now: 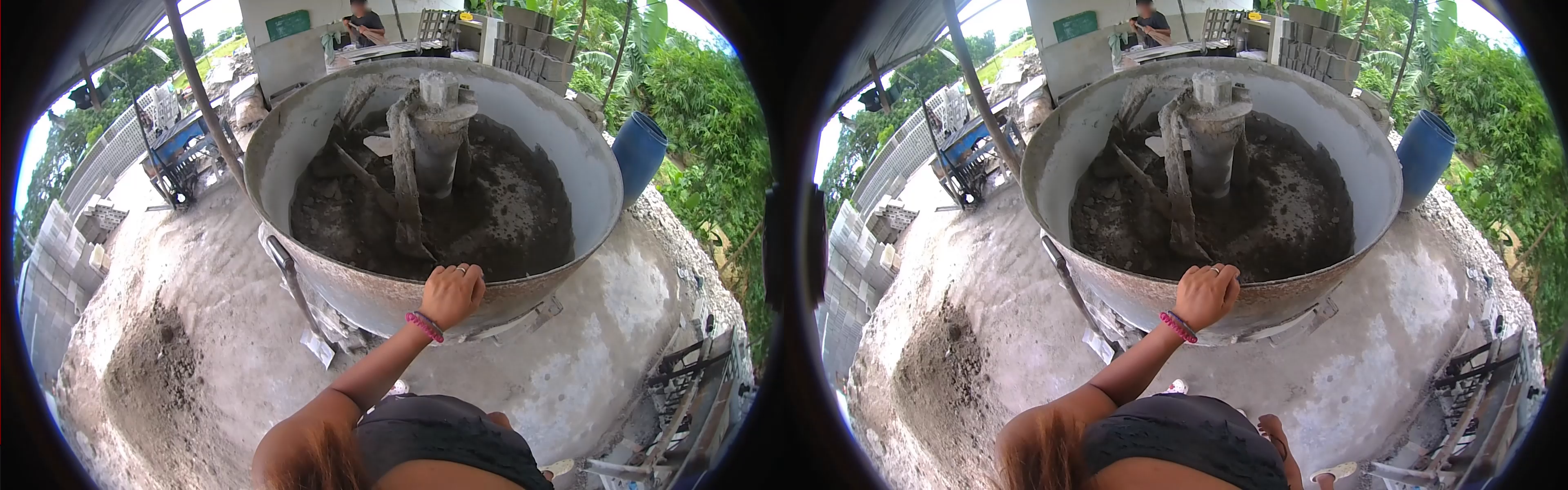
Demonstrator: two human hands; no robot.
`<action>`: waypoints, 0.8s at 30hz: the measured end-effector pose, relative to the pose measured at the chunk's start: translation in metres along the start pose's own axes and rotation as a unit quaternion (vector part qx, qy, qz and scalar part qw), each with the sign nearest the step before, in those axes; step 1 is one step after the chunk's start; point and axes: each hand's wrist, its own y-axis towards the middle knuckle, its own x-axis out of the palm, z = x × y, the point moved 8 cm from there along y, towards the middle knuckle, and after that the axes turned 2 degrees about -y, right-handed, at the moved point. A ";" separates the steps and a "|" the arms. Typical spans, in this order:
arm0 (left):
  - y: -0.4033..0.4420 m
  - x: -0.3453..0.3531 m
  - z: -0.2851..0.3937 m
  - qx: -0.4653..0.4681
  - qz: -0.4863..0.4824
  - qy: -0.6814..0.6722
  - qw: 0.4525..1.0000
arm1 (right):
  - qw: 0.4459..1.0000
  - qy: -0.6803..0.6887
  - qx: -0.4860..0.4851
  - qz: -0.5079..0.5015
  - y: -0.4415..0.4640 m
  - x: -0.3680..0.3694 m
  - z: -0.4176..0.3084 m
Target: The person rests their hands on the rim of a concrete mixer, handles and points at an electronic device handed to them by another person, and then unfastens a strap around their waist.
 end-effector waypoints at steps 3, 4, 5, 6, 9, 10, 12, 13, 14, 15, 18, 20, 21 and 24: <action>0.000 0.001 -0.001 -0.002 0.003 -0.002 1.000 | 1.000 0.002 -0.002 0.020 -0.029 -0.006 -0.009; 0.000 0.001 -0.001 -0.004 0.001 0.000 1.000 | 1.000 -0.003 -0.010 0.026 -0.049 -0.010 -0.019; 0.000 0.001 -0.001 -0.006 -0.001 0.001 1.000 | 0.999 -0.010 -0.021 0.029 -0.068 -0.012 -0.030; 0.000 0.002 -0.001 -0.008 -0.004 0.003 1.000 | 0.999 -0.016 -0.029 0.030 -0.089 -0.010 -0.049; -0.001 0.004 -0.002 -0.010 -0.009 0.004 1.000 | 0.999 -0.022 -0.027 0.021 -0.071 -0.002 -0.050; 0.000 0.004 -0.002 -0.011 -0.010 0.003 1.000 | 0.999 -0.024 -0.018 0.011 -0.035 -0.001 -0.029; 0.000 0.003 -0.001 -0.013 -0.013 0.002 1.000 | 0.999 -0.035 -0.010 -0.001 -0.009 -0.001 -0.014; 0.000 0.003 -0.001 -0.011 -0.011 0.003 1.000 | 0.999 -0.043 -0.013 -0.003 -0.009 -0.001 -0.016; 0.000 0.003 -0.001 -0.010 -0.010 0.004 1.000 | 0.999 -0.052 -0.015 -0.005 -0.008 -0.001 -0.017; 0.000 0.002 -0.001 -0.008 -0.009 0.005 1.000 | 0.998 -0.051 -0.019 -0.009 -0.007 -0.001 -0.019; 0.000 0.002 -0.001 -0.010 -0.009 0.007 1.000 | 0.995 -0.072 -0.055 -0.044 0.001 0.005 -0.019; 0.000 0.003 -0.001 -0.012 -0.008 0.008 1.000 | 0.989 -0.111 -0.081 -0.060 -0.004 0.007 -0.021; 0.000 0.004 -0.001 -0.012 -0.009 0.008 1.000 | 0.982 -0.150 -0.101 -0.057 -0.017 0.006 -0.033; 0.000 0.004 0.000 -0.005 -0.004 0.017 1.000 | 0.940 -0.297 -0.165 -0.029 -0.067 0.002 -0.079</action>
